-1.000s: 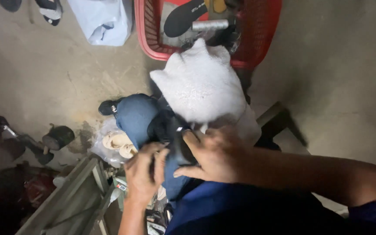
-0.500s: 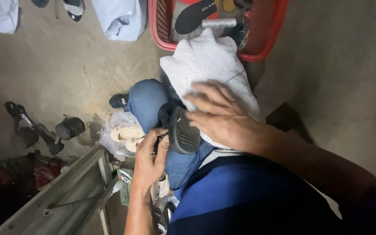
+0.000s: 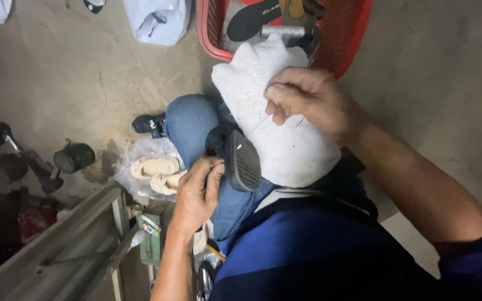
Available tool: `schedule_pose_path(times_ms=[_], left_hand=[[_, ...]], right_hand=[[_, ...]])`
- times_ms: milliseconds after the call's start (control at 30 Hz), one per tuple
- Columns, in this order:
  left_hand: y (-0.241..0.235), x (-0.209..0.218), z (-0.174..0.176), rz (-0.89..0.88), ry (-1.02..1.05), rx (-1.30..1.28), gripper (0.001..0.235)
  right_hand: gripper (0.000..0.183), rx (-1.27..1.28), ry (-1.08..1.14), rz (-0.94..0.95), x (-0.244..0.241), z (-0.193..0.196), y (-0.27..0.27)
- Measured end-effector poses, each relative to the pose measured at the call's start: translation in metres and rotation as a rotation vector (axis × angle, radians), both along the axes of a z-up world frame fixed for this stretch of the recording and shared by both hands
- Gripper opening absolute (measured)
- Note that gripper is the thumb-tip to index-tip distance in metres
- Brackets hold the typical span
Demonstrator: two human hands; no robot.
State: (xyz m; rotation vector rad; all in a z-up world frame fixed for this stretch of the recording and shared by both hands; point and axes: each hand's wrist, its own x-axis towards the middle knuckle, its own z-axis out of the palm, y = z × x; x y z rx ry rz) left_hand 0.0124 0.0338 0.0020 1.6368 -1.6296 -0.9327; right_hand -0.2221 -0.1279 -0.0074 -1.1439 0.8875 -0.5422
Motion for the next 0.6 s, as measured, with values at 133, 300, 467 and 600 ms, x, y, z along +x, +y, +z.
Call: schedule_pose_path(times_ms=[133,300,467,600], left_hand=[[0.004,0.007,0.000,0.016,-0.009,-0.004,0.015],[-0.002,0.010,0.005,-0.086,0.041,0.016,0.015],[0.000,0.018,-0.001,-0.118,0.051,0.082,0.018],[0.023,0.020,-0.035,0.011,-0.032,0.036,0.025]], right_hand=[[0.017,-0.054,0.034,0.112,0.013,0.010,0.021],[0.016,-0.534,0.290,0.292,0.024,0.020,0.041],[0.022,-0.481,0.397,0.455,0.023,0.013,0.049],[0.040,-0.461,0.380,0.405,0.023,0.024,0.051]])
